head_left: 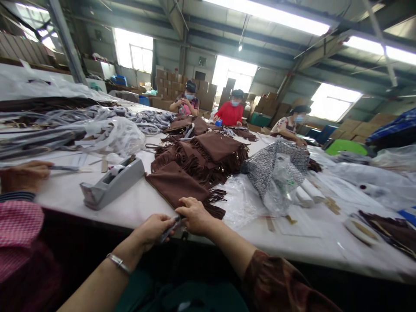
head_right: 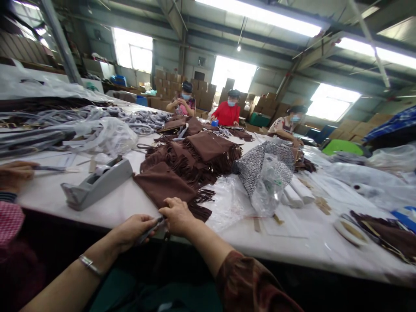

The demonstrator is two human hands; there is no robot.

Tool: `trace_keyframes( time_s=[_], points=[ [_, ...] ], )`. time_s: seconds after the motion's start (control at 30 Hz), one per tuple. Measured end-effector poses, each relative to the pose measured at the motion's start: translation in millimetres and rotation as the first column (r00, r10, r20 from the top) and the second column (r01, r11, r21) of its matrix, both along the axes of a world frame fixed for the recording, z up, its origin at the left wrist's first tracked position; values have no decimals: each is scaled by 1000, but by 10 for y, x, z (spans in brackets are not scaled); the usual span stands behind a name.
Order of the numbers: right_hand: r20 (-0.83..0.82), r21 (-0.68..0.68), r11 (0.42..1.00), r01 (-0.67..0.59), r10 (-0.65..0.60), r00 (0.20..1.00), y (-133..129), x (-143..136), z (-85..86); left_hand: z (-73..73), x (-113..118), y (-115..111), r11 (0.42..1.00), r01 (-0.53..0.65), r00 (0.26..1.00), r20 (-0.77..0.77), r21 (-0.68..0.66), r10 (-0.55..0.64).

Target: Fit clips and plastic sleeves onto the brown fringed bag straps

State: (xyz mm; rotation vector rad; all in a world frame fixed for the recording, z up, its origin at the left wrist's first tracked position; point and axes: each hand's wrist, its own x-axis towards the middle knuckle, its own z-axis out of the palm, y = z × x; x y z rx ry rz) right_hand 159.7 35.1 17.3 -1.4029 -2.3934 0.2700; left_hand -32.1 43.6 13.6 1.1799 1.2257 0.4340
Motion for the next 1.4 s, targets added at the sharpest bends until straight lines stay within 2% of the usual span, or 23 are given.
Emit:
trace_keyframes(
  time_s=[0.17,0.3,0.57,0.83,1.03,1.23,1.4],
  points=[
    [-175,-34,998,43,-48,983,133,-62,-142,9,-4,5,997,-45,999,11,-66,46],
    [-286,-54,995,86,-98,953,143,-69,-151,-8,24,10,994,-58,998,7,-90,58],
    [-287,-69,997,18,-37,957,120,-35,-113,-18,51,-13,995,-72,997,5,-66,72],
    [-271,-84,993,77,-97,958,166,-77,-141,-18,57,-19,994,-76,997,-9,-74,76],
    [-160,9,993,118,-115,980,77,-104,-108,-25,52,-63,994,-71,997,-15,-85,70],
    [-162,117,990,74,-55,985,-38,-41,-152,-53,41,-104,994,-48,999,0,-94,48],
    [-90,175,977,-123,140,986,-96,21,-146,-75,25,-103,998,0,999,-35,-57,-2]
  ],
)
